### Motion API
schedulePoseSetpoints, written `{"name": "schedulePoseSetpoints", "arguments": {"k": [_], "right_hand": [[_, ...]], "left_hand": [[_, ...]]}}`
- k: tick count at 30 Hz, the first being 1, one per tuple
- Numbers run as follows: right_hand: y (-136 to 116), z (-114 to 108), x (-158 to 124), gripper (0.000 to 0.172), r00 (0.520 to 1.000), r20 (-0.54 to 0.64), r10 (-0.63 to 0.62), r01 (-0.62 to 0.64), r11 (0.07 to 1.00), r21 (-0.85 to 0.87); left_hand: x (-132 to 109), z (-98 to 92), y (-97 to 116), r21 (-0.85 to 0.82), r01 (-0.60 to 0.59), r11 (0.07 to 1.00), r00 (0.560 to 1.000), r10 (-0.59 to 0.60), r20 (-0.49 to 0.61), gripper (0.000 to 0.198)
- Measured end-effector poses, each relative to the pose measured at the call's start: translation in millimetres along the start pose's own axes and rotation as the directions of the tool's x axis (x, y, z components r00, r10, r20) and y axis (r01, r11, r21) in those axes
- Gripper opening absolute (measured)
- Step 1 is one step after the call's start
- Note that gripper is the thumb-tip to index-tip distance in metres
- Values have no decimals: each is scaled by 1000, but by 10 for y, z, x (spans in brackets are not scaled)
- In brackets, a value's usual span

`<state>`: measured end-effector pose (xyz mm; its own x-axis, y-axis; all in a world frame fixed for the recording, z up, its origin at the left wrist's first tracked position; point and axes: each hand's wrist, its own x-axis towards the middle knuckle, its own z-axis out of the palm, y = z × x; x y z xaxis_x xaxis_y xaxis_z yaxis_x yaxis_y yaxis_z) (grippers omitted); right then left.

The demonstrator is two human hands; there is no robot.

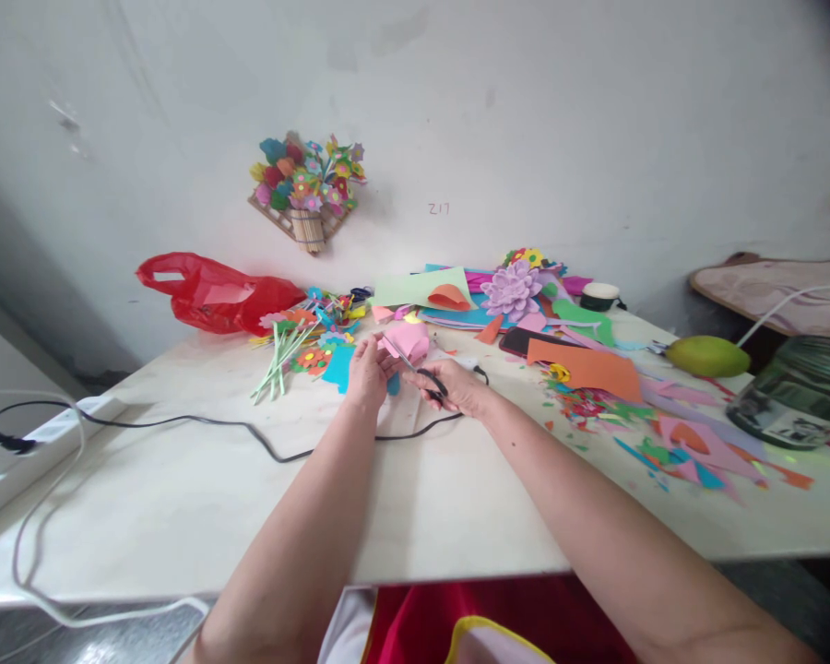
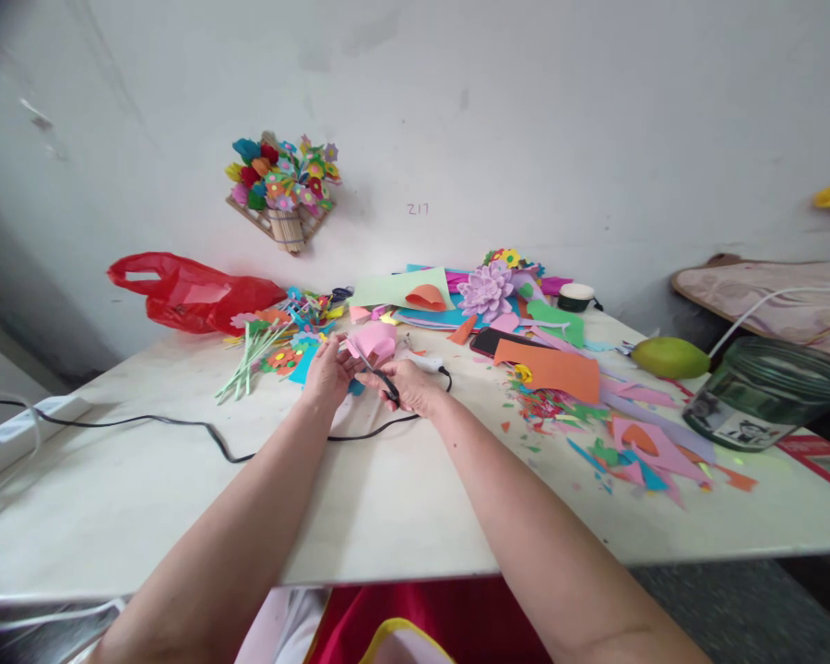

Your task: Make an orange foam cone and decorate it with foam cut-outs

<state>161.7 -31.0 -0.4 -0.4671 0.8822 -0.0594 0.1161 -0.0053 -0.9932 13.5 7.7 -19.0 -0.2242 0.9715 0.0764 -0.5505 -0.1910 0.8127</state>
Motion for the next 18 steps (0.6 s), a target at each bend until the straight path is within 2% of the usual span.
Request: {"name": "schedulePoseSetpoints", "arguments": {"k": [4, 10, 14, 18], "right_hand": [[-6, 4, -11, 33, 998, -47, -49, 48, 999, -14], [39, -11, 47, 30, 987, -109, -121, 116, 992, -58], [132, -14, 142, 32, 971, -132, -198, 190, 979, -72], [225, -17, 223, 36, 962, -152, -228, 220, 973, -68]], "left_hand": [[13, 14, 10, 13, -4, 1000, 997, 5, -75, 25], [-7, 40, 0, 154, 72, 985, 996, -81, 49, 20], [-50, 76, 4, 183, 31, 983, 998, -41, 49, 22], [-72, 94, 14, 160, 55, 986, 998, -61, 31, 23]]}}
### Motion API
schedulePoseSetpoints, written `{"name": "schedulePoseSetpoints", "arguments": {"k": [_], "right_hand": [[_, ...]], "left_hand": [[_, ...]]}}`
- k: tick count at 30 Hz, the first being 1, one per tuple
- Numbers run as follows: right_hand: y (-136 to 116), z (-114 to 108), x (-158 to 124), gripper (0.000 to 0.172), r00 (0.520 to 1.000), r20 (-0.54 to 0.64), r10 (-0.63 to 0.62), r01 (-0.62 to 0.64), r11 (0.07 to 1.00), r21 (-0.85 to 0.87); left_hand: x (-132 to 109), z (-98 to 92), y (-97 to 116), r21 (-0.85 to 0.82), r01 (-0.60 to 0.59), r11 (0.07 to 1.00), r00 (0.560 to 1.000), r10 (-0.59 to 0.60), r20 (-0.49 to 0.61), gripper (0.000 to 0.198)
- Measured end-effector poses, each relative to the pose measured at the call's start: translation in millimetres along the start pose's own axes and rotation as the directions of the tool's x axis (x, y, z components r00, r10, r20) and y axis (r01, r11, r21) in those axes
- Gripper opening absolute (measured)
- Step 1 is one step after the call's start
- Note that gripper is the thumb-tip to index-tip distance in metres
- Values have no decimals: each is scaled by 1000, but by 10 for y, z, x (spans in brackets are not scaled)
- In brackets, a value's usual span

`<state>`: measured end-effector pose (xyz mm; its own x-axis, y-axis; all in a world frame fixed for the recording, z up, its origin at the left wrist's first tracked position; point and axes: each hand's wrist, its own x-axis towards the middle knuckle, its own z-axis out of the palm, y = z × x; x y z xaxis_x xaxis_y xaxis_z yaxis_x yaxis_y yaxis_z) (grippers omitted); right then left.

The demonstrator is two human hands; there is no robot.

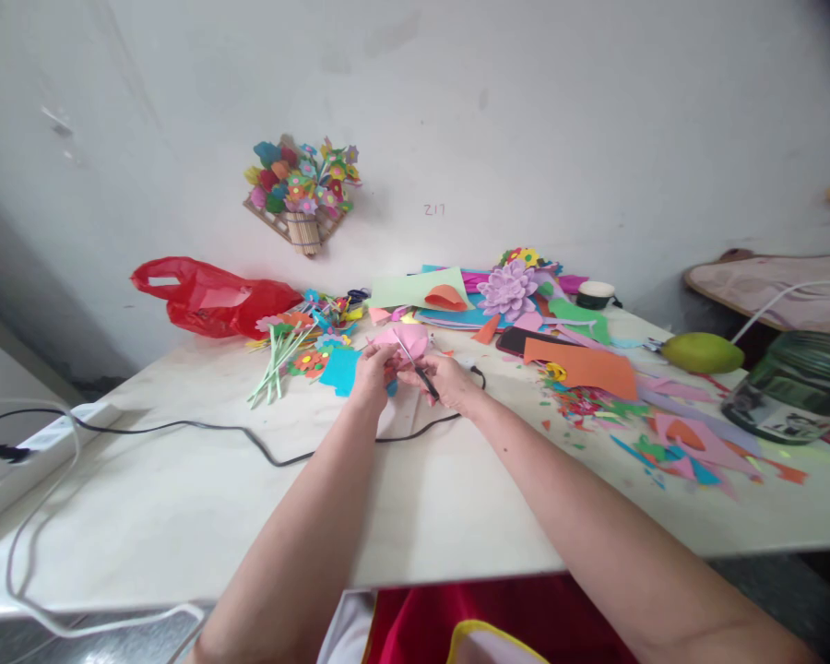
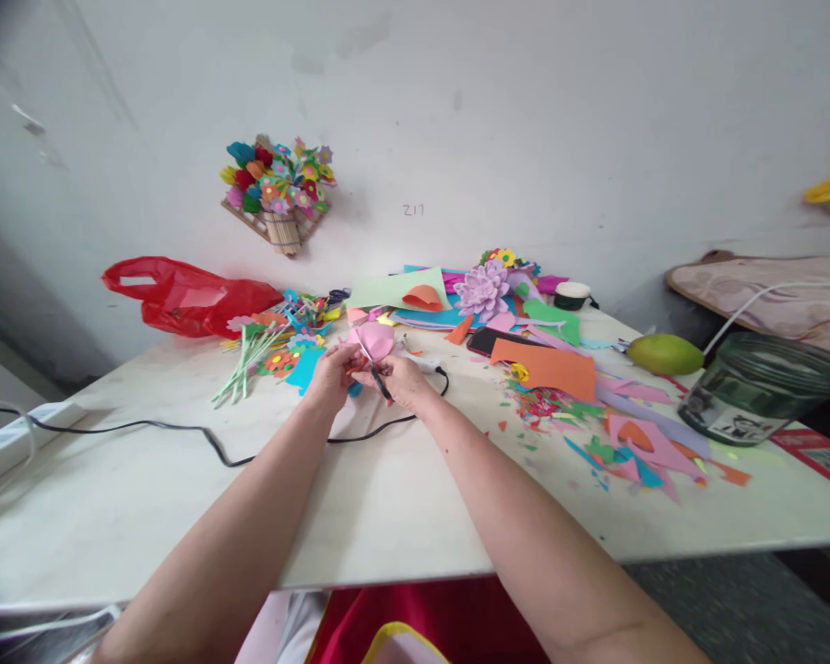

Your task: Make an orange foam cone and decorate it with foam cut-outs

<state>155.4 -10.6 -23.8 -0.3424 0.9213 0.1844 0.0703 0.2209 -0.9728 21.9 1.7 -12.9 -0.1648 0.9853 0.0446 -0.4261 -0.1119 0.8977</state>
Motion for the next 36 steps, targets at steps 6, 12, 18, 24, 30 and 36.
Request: {"name": "schedulePoseSetpoints", "arguments": {"k": [6, 12, 18, 24, 30, 36], "right_hand": [[-40, -9, -20, 34, 1000, -7, -3, 3, 999, -33], [-64, -14, -30, 32, 1000, -10, 7, -7, 1000, -24], [-64, -21, -37, 32, 1000, 11, 8, -8, 1000, -3], [-121, -31, -75, 33, 998, 30, 60, -60, 998, -4], [-108, -35, -68, 35, 994, 42, 98, -98, 995, -3], [-147, -46, -94, 37, 991, 72, 115, -114, 993, -20]], "left_hand": [[2, 2, -16, 7, 13, 1000, 999, -13, 47, 23], [-19, -7, 0, 24, -40, 999, 994, 37, 106, 20], [9, -78, 33, 52, -16, 999, 985, 7, 175, 19], [28, -114, 58, 69, -2, 998, 978, -13, 210, 20], [28, -132, 77, 88, 11, 996, 975, -30, 219, 19], [55, -164, 83, 115, 33, 993, 980, -55, 193, 15]]}}
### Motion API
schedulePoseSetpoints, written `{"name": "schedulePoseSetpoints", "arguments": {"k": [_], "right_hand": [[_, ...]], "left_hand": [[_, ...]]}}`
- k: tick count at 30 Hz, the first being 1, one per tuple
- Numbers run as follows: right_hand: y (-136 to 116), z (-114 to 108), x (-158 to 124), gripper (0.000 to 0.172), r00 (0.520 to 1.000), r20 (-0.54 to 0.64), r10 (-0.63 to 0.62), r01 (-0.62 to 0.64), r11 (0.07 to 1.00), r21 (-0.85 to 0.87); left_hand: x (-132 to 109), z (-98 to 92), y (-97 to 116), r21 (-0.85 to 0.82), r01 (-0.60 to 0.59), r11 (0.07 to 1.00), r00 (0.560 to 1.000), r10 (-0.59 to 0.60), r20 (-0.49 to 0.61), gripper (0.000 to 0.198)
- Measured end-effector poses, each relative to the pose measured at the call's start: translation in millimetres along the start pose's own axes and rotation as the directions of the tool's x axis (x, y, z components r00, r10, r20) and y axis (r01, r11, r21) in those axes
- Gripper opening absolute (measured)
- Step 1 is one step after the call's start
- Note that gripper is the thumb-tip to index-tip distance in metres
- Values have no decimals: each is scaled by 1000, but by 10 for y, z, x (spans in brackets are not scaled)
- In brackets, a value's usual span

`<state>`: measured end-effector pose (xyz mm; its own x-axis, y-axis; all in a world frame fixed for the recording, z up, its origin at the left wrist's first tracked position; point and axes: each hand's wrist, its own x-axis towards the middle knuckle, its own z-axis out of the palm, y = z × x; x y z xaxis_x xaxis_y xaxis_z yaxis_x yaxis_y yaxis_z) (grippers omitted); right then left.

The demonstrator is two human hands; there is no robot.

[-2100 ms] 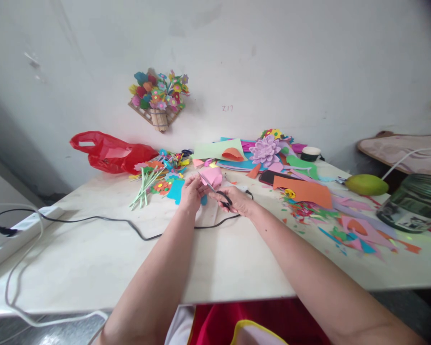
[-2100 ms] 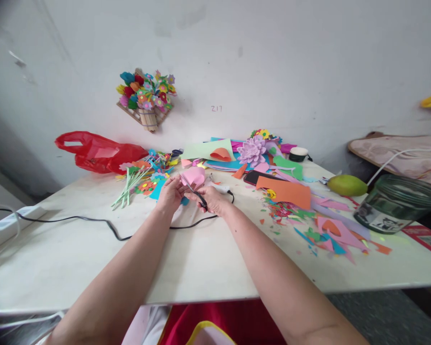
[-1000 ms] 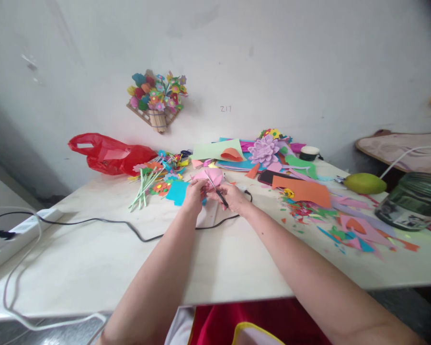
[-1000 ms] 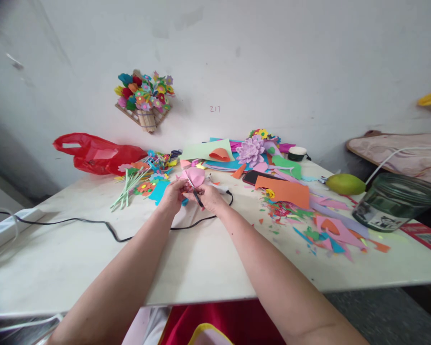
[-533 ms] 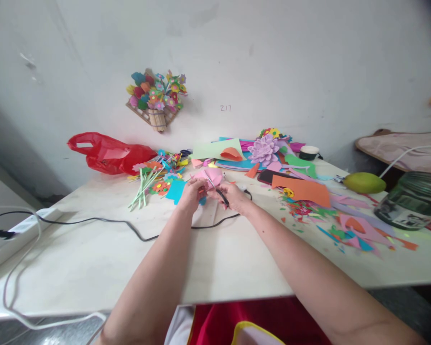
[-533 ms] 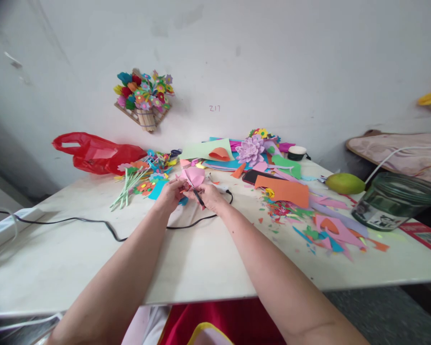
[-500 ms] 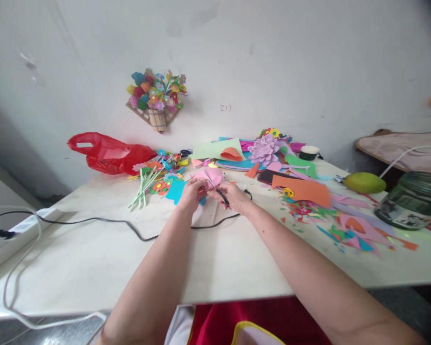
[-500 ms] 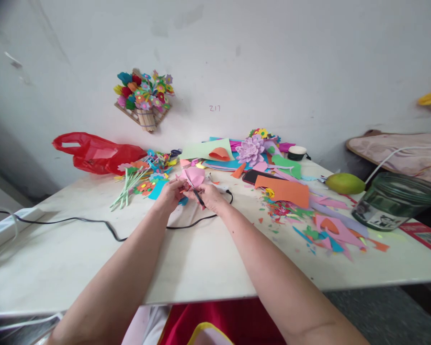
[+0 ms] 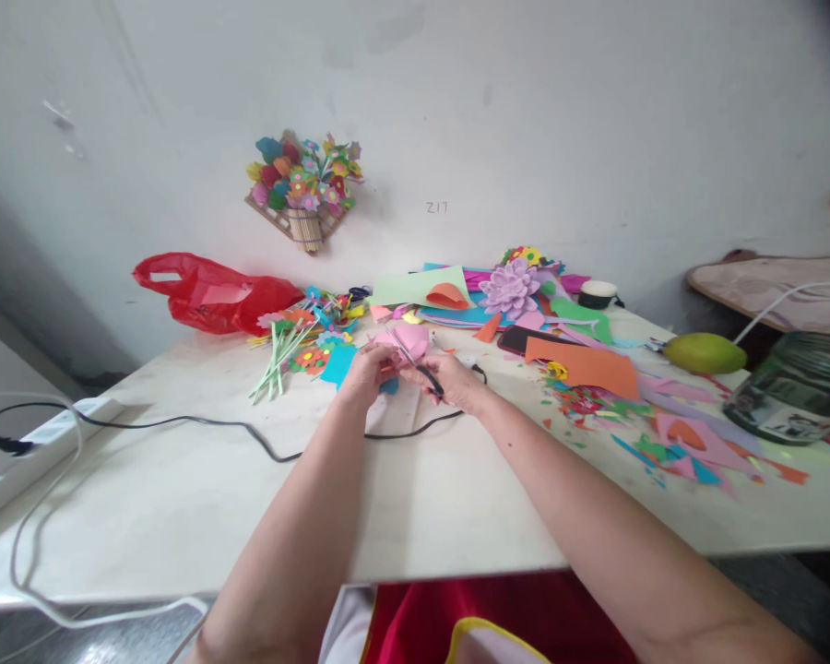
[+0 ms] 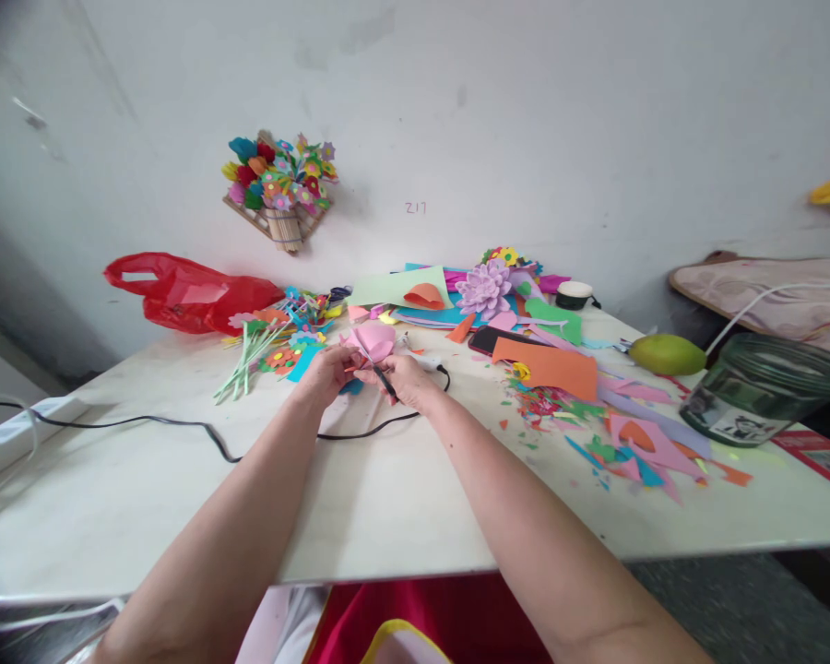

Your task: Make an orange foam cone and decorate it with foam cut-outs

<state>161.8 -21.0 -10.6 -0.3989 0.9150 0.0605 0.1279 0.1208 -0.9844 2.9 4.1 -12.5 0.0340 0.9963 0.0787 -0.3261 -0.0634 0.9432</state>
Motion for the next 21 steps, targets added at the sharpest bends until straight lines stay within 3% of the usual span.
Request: {"name": "schedulePoseSetpoints", "arguments": {"k": [21], "right_hand": [[-34, 20, -23, 32, 995, 27, 95, -95, 995, 3]], "left_hand": [[20, -14, 10, 4, 43, 999, 996, -42, -79, 8]]}}
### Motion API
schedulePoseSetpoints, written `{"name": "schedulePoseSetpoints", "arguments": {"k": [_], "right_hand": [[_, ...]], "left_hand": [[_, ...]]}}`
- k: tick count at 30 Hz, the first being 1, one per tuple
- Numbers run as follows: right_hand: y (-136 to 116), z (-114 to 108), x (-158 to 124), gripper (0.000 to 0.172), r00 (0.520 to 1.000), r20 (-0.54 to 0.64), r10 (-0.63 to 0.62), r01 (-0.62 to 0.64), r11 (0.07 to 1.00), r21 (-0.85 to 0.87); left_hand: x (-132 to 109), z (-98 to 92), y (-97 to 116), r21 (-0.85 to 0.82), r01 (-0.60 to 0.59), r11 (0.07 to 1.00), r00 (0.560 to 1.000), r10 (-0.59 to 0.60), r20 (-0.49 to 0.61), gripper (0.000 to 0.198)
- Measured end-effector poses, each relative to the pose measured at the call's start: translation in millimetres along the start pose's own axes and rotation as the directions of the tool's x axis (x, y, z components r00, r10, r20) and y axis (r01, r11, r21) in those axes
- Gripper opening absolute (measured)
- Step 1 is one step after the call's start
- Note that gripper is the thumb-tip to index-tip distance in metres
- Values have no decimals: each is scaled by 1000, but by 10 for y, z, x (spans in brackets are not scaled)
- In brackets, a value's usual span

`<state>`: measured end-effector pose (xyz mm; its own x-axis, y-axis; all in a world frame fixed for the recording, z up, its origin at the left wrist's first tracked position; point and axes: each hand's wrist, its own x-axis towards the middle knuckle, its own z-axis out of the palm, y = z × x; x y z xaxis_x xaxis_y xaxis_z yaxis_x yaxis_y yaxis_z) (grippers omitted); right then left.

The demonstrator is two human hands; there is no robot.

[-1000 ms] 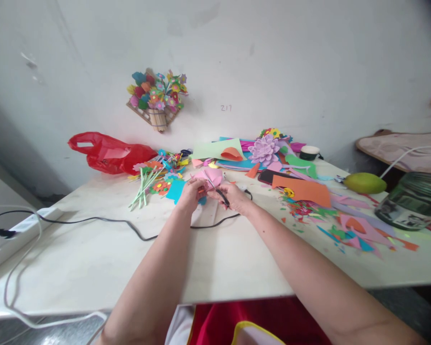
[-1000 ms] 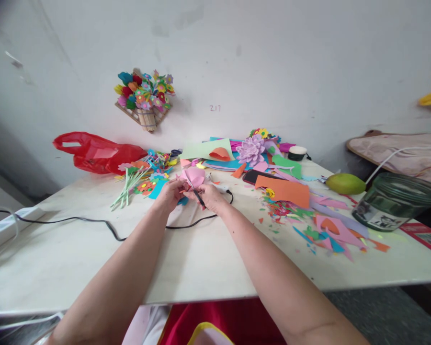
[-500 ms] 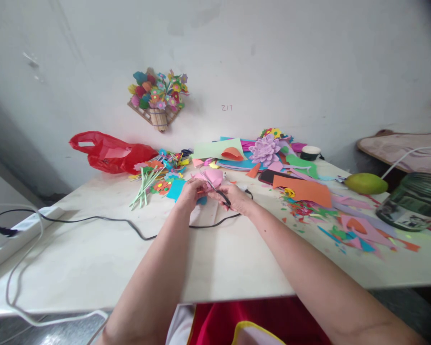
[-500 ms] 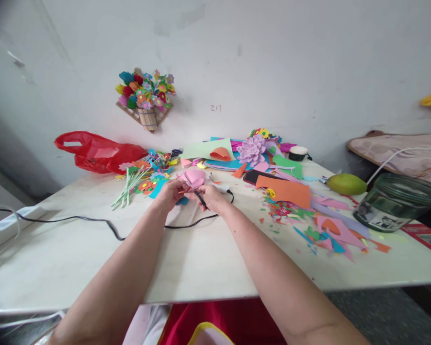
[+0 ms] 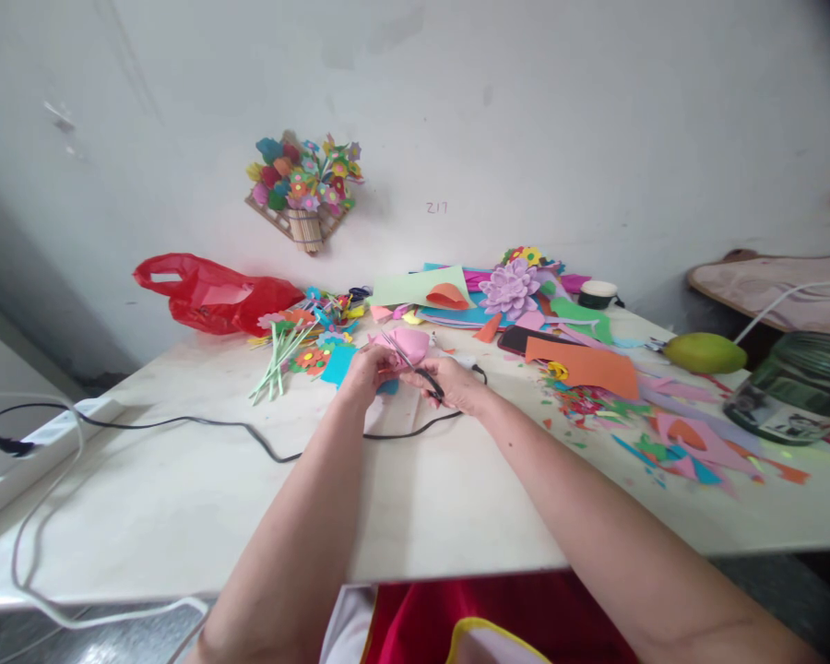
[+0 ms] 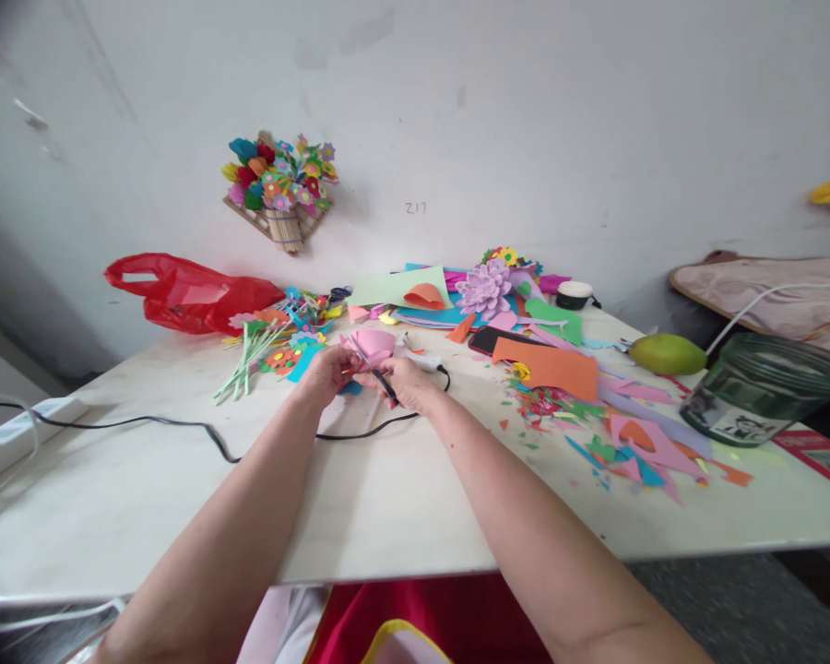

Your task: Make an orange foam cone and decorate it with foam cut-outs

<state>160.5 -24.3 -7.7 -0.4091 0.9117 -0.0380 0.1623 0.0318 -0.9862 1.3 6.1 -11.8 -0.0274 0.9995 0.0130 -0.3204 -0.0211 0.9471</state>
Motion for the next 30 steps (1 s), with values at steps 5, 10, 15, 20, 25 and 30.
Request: {"name": "schedulePoseSetpoints", "arguments": {"k": [5, 10, 15, 20, 25, 30], "right_hand": [[-41, 9, -34, 31, 1000, 7, -4, 3, 1000, 21], [-43, 14, -42, 30, 1000, 8, -11, 11, 999, 32], [-11, 19, -23, 30, 999, -3, -44, 44, 998, 40], [6, 34, -16, 32, 999, -1, -43, 43, 999, 33], [17, 23, -19, 33, 999, 1, -39, 39, 999, 31], [41, 15, -2, 34, 998, 3, -58, 58, 998, 20]], "left_hand": [[2, 1, 2, 6, 16, 1000, 1000, -16, -2, 11], [-10, 14, -5, -16, -45, 999, 999, 45, 28, 8], [-31, 35, 3, -58, -65, 996, 998, 66, 12, 8], [-36, 43, 11, -95, -75, 993, 997, 77, 10, 6], [-43, 58, 7, -72, -64, 995, 997, 67, 40, 6], [-52, 65, 7, -57, -38, 998, 998, 41, 47, 5]]}}
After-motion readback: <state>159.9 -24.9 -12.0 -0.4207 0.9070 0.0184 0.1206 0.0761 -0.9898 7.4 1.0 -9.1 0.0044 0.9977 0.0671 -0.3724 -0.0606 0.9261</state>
